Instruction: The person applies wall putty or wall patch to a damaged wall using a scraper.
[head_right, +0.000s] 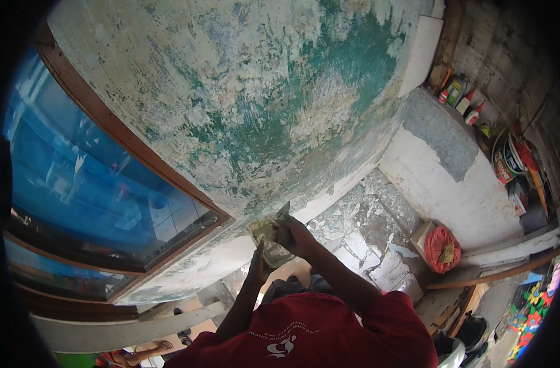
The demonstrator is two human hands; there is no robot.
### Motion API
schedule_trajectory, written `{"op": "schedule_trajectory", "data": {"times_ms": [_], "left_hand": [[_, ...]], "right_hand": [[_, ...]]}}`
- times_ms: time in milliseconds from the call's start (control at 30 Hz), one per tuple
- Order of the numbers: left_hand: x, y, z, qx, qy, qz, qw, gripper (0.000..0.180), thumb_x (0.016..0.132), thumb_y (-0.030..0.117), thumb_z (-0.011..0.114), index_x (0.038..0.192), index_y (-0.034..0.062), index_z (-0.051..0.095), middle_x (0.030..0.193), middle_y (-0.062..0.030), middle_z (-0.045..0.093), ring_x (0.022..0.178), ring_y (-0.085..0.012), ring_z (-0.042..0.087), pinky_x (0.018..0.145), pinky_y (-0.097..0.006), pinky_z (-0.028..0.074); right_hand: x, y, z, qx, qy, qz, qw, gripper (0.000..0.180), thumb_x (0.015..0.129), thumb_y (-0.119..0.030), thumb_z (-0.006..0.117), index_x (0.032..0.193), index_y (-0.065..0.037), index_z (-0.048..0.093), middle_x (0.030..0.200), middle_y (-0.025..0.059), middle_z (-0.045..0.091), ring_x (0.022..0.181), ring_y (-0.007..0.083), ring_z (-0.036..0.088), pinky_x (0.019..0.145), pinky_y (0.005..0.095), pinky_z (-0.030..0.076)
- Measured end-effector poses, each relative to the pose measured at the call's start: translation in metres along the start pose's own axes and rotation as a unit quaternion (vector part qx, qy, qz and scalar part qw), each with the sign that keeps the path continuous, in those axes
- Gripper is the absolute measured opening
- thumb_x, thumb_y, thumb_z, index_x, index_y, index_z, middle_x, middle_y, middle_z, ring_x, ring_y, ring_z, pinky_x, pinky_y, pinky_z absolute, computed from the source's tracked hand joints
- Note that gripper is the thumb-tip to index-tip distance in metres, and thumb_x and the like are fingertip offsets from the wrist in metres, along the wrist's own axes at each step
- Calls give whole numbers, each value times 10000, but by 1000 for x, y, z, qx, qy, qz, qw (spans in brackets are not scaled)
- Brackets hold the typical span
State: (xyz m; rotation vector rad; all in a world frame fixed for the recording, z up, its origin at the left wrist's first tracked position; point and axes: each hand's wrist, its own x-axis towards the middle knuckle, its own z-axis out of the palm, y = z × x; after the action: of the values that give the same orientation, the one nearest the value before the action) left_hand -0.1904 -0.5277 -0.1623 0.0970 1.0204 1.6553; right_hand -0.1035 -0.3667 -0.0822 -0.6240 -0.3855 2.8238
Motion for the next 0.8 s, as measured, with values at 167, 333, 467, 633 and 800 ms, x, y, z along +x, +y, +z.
{"op": "schedule_trajectory", "data": {"times_ms": [167, 333, 467, 633, 800], "left_hand": [[3, -1, 14, -27, 54, 1, 998, 648, 880, 549, 532, 1296, 63, 426, 1193, -106, 571, 1085, -230, 593, 869, -419, 521], [13, 0, 17, -55, 44, 6, 997, 643, 877, 537, 547, 1311, 85, 405, 1200, -93, 562, 1103, -240, 583, 876, -424, 521], [25, -4, 4, -39, 29, 9, 999, 637, 881, 521, 551, 1320, 101, 360, 1210, -103, 535, 1112, -242, 576, 871, -424, 524], [27, 8, 0, -67, 49, -24, 996, 603, 885, 511, 550, 1293, 107, 364, 1190, -102, 538, 1097, -241, 582, 859, -421, 529], [25, 18, -3, -69, 39, -15, 997, 582, 878, 509, 565, 1245, 94, 383, 1210, -107, 520, 1079, -243, 590, 848, -427, 527]], "right_hand": [[20, -53, 34, 23, 58, 109, 992, 214, 859, -95, 523, 1021, 42, 490, 972, 166, 555, 802, 232, 563, 717, 318, 522], [50, -102, 39, 40, -32, 209, 977, 226, 847, -179, 499, 957, 18, 501, 909, 169, 556, 762, 252, 562, 659, 338, 530], [64, -116, 59, 2, -20, 226, 974, 202, 838, -177, 521, 920, 7, 513, 848, 144, 559, 669, 208, 542, 585, 294, 507], [75, -121, 77, -59, -14, 269, 961, 188, 825, -178, 563, 842, 0, 504, 755, 107, 534, 596, 167, 525, 517, 238, 473], [90, -131, 86, 8, -30, 283, 958, 186, 812, -105, 570, 861, 46, 472, 780, 106, 510, 619, 164, 544, 572, 234, 517]]}}
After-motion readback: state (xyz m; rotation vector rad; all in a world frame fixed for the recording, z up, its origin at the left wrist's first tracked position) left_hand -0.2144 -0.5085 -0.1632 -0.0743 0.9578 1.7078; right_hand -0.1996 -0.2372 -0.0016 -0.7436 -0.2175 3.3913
